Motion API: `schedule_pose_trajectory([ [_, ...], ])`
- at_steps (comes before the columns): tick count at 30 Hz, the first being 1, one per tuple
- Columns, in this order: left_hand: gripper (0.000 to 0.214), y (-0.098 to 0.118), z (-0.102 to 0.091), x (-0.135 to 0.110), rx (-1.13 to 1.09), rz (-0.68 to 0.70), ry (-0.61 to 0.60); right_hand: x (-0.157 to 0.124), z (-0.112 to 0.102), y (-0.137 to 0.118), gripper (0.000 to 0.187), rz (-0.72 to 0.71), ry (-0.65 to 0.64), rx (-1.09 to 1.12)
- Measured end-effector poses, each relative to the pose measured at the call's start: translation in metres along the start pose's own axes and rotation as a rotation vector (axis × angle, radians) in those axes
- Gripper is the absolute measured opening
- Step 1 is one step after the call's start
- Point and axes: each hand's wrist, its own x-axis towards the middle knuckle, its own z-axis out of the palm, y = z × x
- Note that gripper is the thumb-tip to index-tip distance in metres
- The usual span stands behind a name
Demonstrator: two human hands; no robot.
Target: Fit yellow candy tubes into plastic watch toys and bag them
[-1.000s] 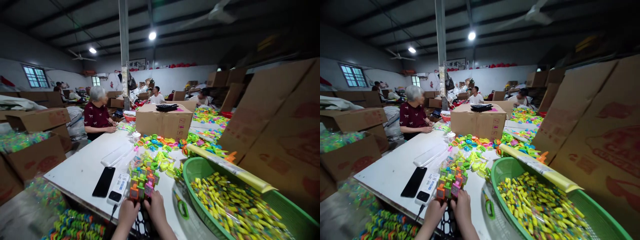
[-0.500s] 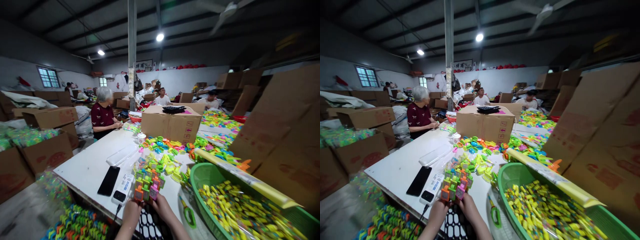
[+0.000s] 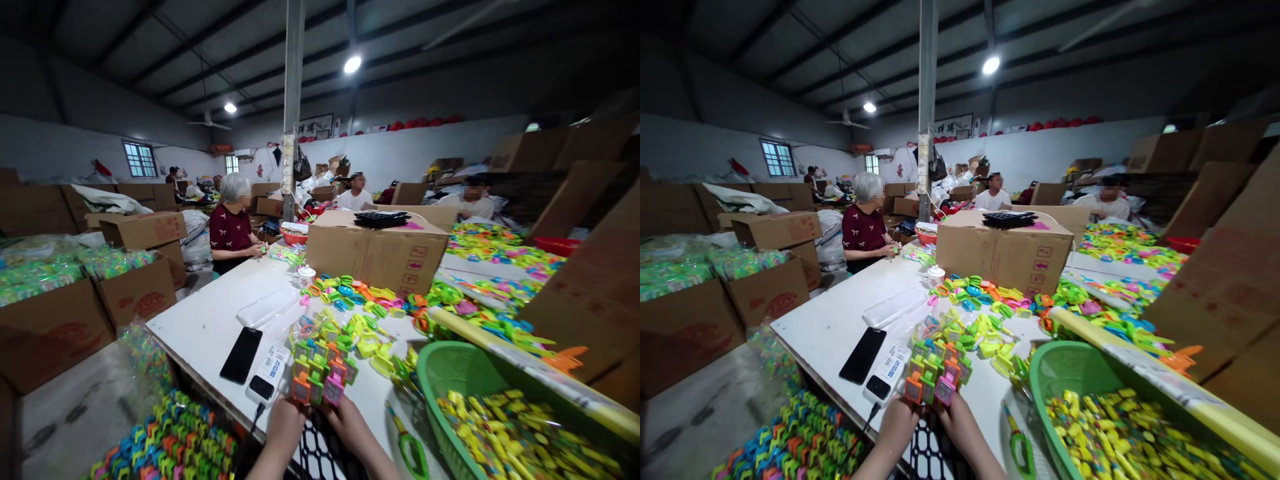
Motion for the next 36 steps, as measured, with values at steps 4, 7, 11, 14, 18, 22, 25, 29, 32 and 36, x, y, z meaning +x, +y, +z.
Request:
schedule_pose_trajectory([
  [4, 0.029, 0.0, -0.002, -0.001, 0.009, 0.02, -0.004, -0.007, 0.006, -0.005, 0.034, 0.038, 0.031, -0.024],
  [7, 0.03, 0.001, -0.001, -0.001, 0.021, 0.011, 0.009, -0.025, -0.001, 0.01, 0.041, 0.117, 0.156, -0.094],
  [11, 0.033, 0.001, 0.001, -0.001, 0.042, -0.006, 0.024, -0.06, -0.018, 0.046, 0.036, 0.175, 0.427, -0.381],
  [14, 0.032, 0.001, 0.001, -0.002, 0.06, 0.001, 0.028, -0.081, -0.022, 0.065, 0.036, 0.209, 0.499, -0.62],
  [18, 0.033, 0.003, -0.001, -0.002, 0.082, 0.008, 0.03, -0.088, -0.015, 0.07, 0.048, 0.232, 0.442, -0.81],
  [22, 0.032, 0.003, -0.003, -0.003, 0.117, 0.026, 0.016, -0.085, -0.011, 0.064, 0.046, 0.244, 0.353, -0.83],
  [25, 0.034, 0.003, -0.004, -0.003, 0.15, 0.039, 0.012, -0.087, -0.014, 0.053, 0.044, 0.18, 0.299, -0.764],
  [29, 0.038, 0.002, -0.006, -0.003, 0.181, 0.066, 0.009, -0.09, -0.016, 0.034, 0.047, 0.261, 0.447, -0.816],
  [32, 0.038, 0.001, -0.007, -0.004, 0.194, 0.079, 0.004, -0.092, -0.017, 0.022, 0.051, 0.394, 0.5, -0.822],
  [36, 0.039, -0.001, -0.007, -0.004, 0.202, 0.073, 0.003, -0.095, -0.018, 0.012, 0.042, 0.347, 0.447, -0.656],
])
